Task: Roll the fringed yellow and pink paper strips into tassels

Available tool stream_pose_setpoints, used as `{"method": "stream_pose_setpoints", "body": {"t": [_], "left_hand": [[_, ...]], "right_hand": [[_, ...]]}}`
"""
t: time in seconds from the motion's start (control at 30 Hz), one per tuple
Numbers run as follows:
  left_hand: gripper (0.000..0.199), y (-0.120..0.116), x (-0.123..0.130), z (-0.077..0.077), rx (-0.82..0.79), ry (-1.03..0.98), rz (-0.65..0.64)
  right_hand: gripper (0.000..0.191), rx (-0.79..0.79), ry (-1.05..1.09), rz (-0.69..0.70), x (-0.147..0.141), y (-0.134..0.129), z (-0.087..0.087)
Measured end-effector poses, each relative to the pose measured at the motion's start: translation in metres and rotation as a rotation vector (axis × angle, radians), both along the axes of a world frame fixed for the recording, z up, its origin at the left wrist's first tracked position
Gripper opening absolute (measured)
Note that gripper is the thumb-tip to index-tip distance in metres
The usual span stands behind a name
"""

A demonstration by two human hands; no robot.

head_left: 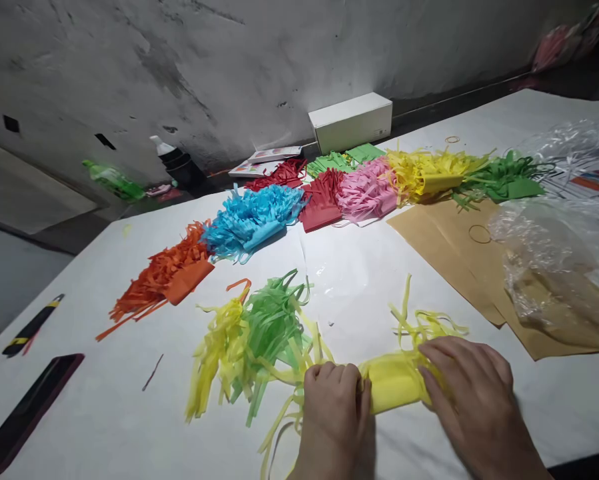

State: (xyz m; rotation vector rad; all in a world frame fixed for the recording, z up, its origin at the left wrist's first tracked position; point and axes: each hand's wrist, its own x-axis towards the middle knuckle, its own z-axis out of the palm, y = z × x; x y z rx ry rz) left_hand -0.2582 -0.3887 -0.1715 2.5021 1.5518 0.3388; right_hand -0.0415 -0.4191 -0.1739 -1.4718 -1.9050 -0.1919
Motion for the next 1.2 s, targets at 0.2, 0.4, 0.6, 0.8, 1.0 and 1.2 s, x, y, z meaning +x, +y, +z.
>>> {"method": "stream_pose_setpoints", "body": {"t": [0.2,0.4,0.6,0.8,1.0,1.2], "left_hand": [[0.021,0.002,-0.001,0.001,-0.030,0.001,-0.012],[0.020,0.001,-0.005,-0.001,-0.027,-0.006,-0.009],[0.019,0.003,-0.002,-0.002,0.006,-0.003,-0.029],[0.017,0.003,-0.003,0.010,0.018,-0.040,-0.004],[0.024,-0.014,-0.008,0.009,0.298,-0.269,-0.123],[0.032,-0.026,-0.008,-0.024,0.275,-0.371,-0.207]], "right_hand": [[0.021,-0.033,-0.074,0.212,-0.011,-0.014,-0.009],[0.024,-0.106,-0.074,-0.061,0.039,-0.006,-0.023],[0.027,0.061,-0.121,-0.220,0.055,-0.017,0.000],[0.042,0.067,-0.183,0.346,-0.011,-0.009,-0.004],[0.036,0.015,-0.053,0.383,-0.017,-0.003,-0.006],[0.037,0.034,-0.031,0.423,-0.012,-0.010,-0.005]]}}
